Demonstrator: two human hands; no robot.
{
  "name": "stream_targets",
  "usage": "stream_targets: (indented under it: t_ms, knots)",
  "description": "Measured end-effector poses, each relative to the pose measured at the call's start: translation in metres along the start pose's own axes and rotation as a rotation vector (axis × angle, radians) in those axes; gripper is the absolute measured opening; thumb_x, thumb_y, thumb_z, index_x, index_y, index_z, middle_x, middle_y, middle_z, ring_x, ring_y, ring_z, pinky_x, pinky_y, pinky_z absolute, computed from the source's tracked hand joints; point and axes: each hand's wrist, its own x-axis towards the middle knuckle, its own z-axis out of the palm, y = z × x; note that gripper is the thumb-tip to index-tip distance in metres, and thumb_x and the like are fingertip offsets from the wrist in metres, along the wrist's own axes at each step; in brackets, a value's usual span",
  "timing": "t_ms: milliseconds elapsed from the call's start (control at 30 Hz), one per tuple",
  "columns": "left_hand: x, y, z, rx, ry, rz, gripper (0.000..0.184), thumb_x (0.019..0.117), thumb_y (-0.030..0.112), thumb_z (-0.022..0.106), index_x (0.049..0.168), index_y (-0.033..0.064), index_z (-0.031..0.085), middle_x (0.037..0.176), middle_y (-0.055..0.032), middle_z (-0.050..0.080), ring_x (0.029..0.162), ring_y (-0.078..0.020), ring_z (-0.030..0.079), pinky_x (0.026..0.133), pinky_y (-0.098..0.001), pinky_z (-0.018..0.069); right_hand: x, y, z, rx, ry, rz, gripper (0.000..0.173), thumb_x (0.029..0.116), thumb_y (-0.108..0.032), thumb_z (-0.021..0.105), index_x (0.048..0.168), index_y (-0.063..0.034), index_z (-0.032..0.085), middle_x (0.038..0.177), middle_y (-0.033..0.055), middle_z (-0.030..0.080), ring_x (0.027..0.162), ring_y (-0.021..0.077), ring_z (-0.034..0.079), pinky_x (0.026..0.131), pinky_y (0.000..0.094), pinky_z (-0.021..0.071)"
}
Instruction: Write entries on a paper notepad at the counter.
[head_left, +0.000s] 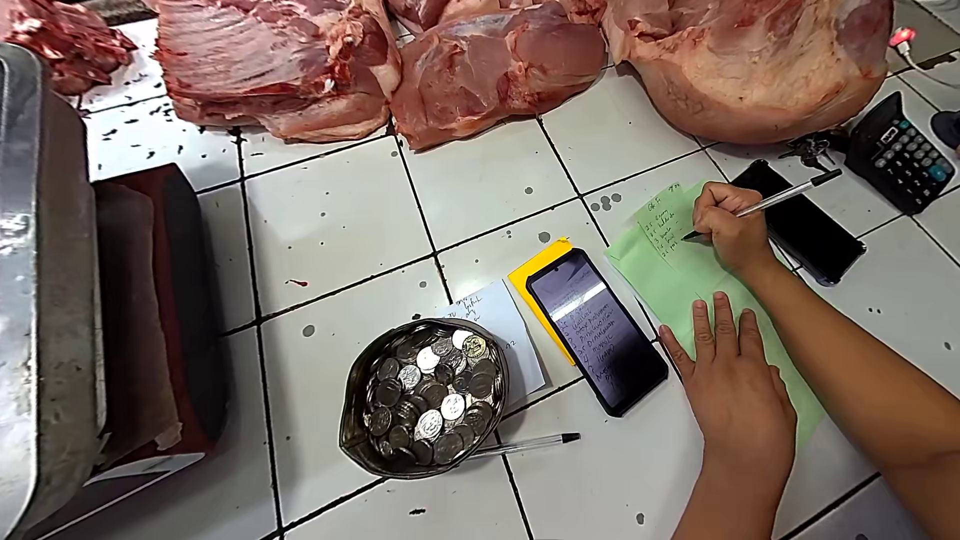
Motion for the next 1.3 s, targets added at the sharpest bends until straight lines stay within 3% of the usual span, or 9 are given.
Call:
stream_targets:
  t_ms: [1300]
  knots:
    - [0.0009,0.0007,-0.0006,0.015,-0.033,-0.008,0.057,0.0932,0.024,0.065,0.149,0.0155,0.055,0.163,-0.0036,0.040,0.154,-0.0319,0.030,0.118,-0.0708,0.0067,-0.0011,-0.0041,0.0043,-0.090,0.090,0.026,0.025,0.0817,0.000,0.048,0.065,-0.0184,0.044,0.055,-0.0138,0.042,0.047,-0.0066,0.036,0.047,0.0120,0.0280]
